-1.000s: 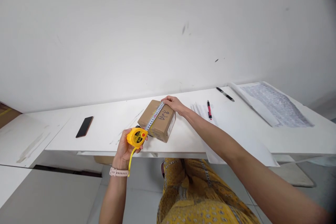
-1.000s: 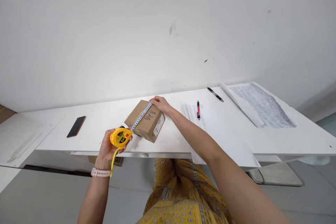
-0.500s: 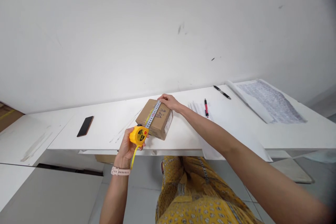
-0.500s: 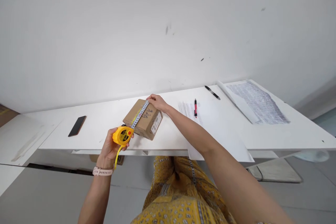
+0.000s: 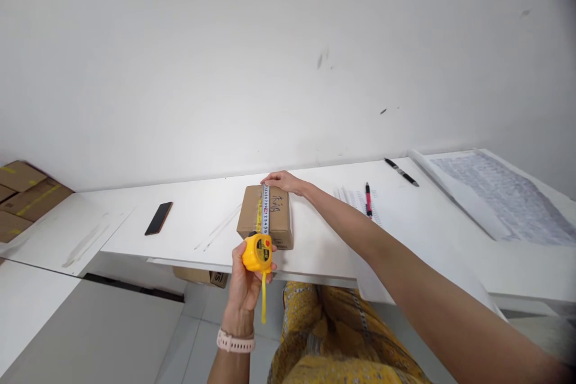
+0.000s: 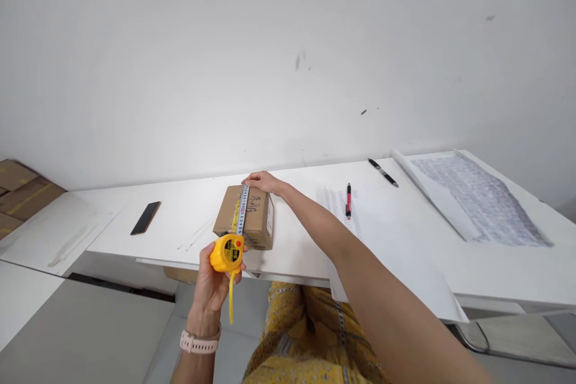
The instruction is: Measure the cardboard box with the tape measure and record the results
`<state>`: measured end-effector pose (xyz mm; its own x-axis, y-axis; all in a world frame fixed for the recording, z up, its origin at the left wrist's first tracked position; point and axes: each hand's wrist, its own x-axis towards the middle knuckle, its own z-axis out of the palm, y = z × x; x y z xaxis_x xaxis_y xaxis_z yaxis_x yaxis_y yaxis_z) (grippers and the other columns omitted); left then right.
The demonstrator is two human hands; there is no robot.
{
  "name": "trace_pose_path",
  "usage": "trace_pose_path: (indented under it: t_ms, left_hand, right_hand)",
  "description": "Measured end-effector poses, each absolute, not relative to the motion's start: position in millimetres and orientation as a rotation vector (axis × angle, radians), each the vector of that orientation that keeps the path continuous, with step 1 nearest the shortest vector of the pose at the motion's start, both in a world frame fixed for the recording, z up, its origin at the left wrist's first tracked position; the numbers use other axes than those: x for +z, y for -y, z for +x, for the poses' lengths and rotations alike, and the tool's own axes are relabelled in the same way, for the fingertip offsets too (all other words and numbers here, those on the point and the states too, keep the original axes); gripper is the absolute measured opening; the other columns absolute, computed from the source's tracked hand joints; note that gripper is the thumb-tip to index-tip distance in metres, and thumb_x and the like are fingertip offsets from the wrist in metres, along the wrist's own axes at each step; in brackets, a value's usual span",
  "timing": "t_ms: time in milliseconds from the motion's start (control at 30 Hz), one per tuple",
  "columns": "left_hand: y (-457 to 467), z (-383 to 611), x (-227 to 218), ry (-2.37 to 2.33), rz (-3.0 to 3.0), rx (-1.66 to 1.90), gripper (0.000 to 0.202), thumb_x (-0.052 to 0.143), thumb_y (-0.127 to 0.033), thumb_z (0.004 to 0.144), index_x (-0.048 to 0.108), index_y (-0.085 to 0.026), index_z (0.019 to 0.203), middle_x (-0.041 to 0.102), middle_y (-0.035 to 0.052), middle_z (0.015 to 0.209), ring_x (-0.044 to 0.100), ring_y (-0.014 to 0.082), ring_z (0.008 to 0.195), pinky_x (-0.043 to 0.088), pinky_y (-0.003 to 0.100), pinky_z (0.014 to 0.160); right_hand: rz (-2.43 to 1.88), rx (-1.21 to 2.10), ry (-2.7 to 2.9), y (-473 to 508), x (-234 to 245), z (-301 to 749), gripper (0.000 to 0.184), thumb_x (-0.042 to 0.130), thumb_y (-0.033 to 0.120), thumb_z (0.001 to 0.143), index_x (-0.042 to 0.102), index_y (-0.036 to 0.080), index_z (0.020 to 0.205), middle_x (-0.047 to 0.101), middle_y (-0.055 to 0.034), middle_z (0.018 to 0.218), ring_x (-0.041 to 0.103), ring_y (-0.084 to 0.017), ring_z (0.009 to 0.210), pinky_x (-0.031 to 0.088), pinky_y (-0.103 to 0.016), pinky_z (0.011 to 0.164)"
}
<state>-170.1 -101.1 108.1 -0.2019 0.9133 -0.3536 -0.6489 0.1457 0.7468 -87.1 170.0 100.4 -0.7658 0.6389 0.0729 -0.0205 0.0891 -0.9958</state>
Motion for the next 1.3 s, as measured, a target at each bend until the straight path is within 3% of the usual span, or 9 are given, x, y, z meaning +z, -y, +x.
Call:
trace_pose_path:
  t_ms: [200,367,500,633,767,933,1100,1300]
  left_hand:
    - [115,-186,120,-1.062,0.483,1.444,0.044,0.06,-0.048,0.081,0.065,-0.015,0.11,0.071,0.0125,0.088,0.067,0.0195,0.055,0.043,0.02,0.034]
    - [140,-233,149,-1.083,0.753,1.32,0.062,0.066,-0.047,0.075,0.062,-0.011,0.126,0.07,0.0146,0.089,0.065,0.0187,0.055,0.04,0.019,0.035]
    - [119,-293,178,-1.219,1.051,1.141,0.068,0.067,-0.044,0.075,0.06,-0.007,0.131,0.071,0.0195,0.098,0.069,0.0282,0.081,0.052,0.024,0.05]
    - [71,-341,186,-1.336,1.162,0.942,0.054,0.059,-0.045,0.081,0.068,-0.008,0.119,0.073,0.0169,0.086,0.061,0.0184,0.06,0.043,0.02,0.043]
    - [39,-352,180,-1.374,1.176,0.904,0.045,0.056,-0.041,0.081,0.074,-0.008,0.106,0.072,0.015,0.085,0.061,0.0184,0.061,0.041,0.02,0.043]
    - [34,-345,167,-1.311,1.188,0.905,0.045,0.056,-0.041,0.083,0.073,-0.008,0.108,0.073,0.0165,0.087,0.064,0.02,0.063,0.044,0.021,0.045]
    - [33,-343,156,-1.295,1.168,0.883,0.05,0.059,-0.046,0.081,0.072,-0.008,0.111,0.073,0.0158,0.084,0.063,0.0198,0.06,0.044,0.022,0.044]
    - [25,-343,152,-1.269,1.209,0.843,0.049,0.058,-0.046,0.083,0.07,-0.011,0.116,0.073,0.0132,0.08,0.061,0.0171,0.056,0.044,0.022,0.045]
  right_hand:
    - [-0.585,1.492,1.972,-151,134,-70,0.017,0.062,0.031,0.082,0.071,0.016,0.085,0.071,-0.0061,0.097,0.058,-0.015,0.083,0.043,-0.028,0.075]
    - [-0.524,1.222,2.019,-112,162,-19,0.026,0.056,0.042,0.088,0.065,0.019,0.084,0.068,-0.0036,0.092,0.055,-0.016,0.082,0.04,-0.03,0.073]
    - [-0.624,1.162,1.977,-69,138,1,0.025,0.059,0.045,0.087,0.062,0.02,0.087,0.065,-0.0028,0.088,0.053,-0.016,0.077,0.039,-0.029,0.069]
    - [-0.697,1.053,1.94,-29,93,-7,0.024,0.058,0.046,0.088,0.059,0.022,0.091,0.06,-0.0023,0.088,0.052,-0.016,0.075,0.041,-0.029,0.067]
    - [-0.795,0.962,1.831,-12,71,-15,0.02,0.053,0.043,0.091,0.056,0.023,0.092,0.057,-0.003,0.089,0.053,-0.016,0.076,0.043,-0.03,0.068]
    - [-0.861,1.008,1.781,-12,74,-19,0.016,0.056,0.039,0.087,0.055,0.024,0.091,0.057,-0.0019,0.085,0.052,-0.017,0.073,0.044,-0.03,0.067]
    - [-0.836,1.061,1.726,-4,77,-34,0.007,0.054,0.03,0.085,0.052,0.024,0.086,0.048,0.002,0.074,0.047,-0.015,0.068,0.041,-0.029,0.066]
    - [-0.897,1.176,1.604,-1,76,-40,0.013,0.053,0.035,0.083,0.051,0.024,0.076,0.04,0.0032,0.065,0.041,-0.015,0.062,0.037,-0.029,0.06]
